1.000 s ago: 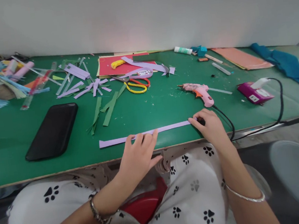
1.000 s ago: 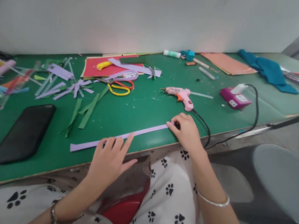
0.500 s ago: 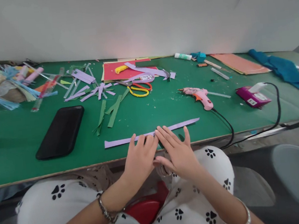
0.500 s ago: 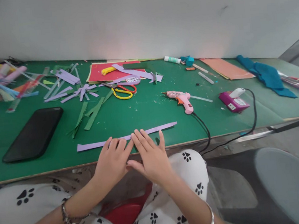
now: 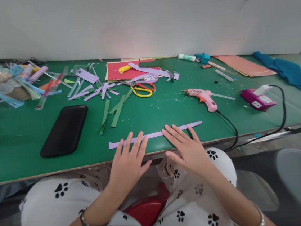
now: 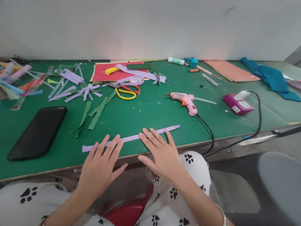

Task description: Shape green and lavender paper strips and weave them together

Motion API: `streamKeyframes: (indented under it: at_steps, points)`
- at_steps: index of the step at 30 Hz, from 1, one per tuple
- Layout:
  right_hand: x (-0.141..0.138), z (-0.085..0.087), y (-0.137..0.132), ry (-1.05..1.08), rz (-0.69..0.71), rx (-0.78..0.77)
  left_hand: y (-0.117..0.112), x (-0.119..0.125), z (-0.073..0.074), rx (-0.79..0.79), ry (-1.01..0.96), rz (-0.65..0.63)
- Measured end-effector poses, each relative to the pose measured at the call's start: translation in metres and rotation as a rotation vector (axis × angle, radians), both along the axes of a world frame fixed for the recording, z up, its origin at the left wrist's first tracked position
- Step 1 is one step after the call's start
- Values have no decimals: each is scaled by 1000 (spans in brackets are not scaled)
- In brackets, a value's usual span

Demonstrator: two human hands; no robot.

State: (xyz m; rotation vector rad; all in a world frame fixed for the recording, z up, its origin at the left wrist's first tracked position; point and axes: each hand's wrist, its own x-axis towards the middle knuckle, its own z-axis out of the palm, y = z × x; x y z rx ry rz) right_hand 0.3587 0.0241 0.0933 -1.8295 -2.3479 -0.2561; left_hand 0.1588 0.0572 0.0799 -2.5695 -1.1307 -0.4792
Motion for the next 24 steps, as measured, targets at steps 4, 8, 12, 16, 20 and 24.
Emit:
streamKeyframes:
  at_steps: [4, 8, 12, 16, 20, 24]
  points:
    - [8, 3, -2, -2, -50, 0, -2, -13, 2, 14, 38, 28]
    - [23, 4, -4, -30, -99, 1, -2, -24, 2, 18, 53, 37]
    - [45, 5, -5, -46, -185, -5, -3, -26, 2, 11, 19, 30]
    - [60, 7, -6, -49, -247, -27, -3, -25, 2, -15, 9, 27]
    - [62, 9, -6, -45, -256, -43, -1, -32, 0, 16, 3, -2]
    - [60, 8, -6, -43, -252, -32, 0, -48, -1, 77, -18, -4]
